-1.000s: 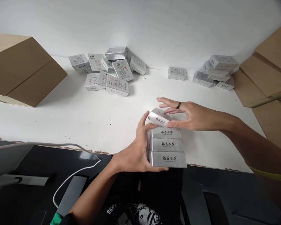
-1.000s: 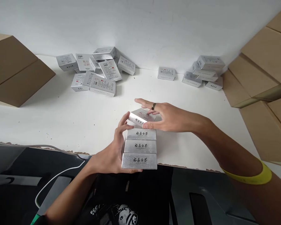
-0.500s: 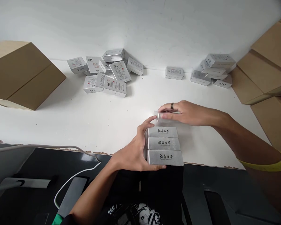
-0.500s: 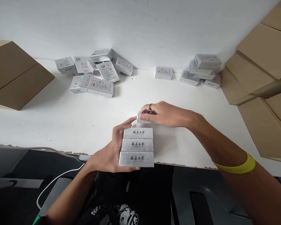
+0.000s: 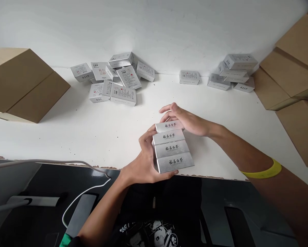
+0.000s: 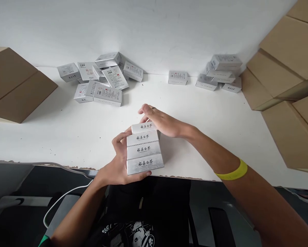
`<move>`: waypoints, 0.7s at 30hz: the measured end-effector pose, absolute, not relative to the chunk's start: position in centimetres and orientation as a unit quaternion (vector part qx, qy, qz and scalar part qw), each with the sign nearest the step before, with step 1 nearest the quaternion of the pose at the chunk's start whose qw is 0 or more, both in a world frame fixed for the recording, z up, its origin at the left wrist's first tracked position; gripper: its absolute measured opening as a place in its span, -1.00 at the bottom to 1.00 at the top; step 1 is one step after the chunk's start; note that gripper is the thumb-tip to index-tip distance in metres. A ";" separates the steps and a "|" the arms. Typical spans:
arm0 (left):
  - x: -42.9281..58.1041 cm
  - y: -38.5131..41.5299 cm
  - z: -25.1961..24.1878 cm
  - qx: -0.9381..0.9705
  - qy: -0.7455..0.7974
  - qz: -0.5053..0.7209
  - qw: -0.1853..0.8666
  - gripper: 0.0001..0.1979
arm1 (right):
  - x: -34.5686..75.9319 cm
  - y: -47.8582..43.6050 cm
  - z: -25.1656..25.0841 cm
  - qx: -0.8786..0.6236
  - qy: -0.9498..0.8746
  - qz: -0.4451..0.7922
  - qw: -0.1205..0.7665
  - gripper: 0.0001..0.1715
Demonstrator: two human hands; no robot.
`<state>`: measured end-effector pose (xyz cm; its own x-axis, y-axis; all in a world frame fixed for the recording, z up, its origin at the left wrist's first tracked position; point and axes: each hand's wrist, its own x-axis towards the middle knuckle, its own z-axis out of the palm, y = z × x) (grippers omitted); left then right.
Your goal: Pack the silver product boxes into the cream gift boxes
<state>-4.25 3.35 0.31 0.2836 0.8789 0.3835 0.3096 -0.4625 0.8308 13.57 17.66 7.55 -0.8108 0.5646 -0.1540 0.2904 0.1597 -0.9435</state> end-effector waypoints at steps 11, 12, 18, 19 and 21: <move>-4.9 3.7 1.5 0.750 0.428 0.376 0.335 0.46 | 18.4 10.7 3.1 -0.177 -0.776 0.568 0.209 0.79; -4.8 3.7 1.5 0.743 0.423 0.379 0.355 0.49 | 18.0 10.0 2.8 -0.182 -0.775 0.568 0.209 0.83; -4.5 3.5 2.1 0.720 0.391 0.359 0.447 0.47 | 17.2 9.3 2.4 -0.198 -0.771 0.571 0.201 0.85; -4.6 3.5 2.2 0.716 0.401 0.358 0.446 0.46 | 17.4 9.5 2.3 -0.193 -0.773 0.569 0.202 0.85; -4.9 3.5 2.1 0.717 0.417 0.367 0.422 0.41 | 17.7 9.8 2.0 -0.183 -0.778 0.564 0.210 0.87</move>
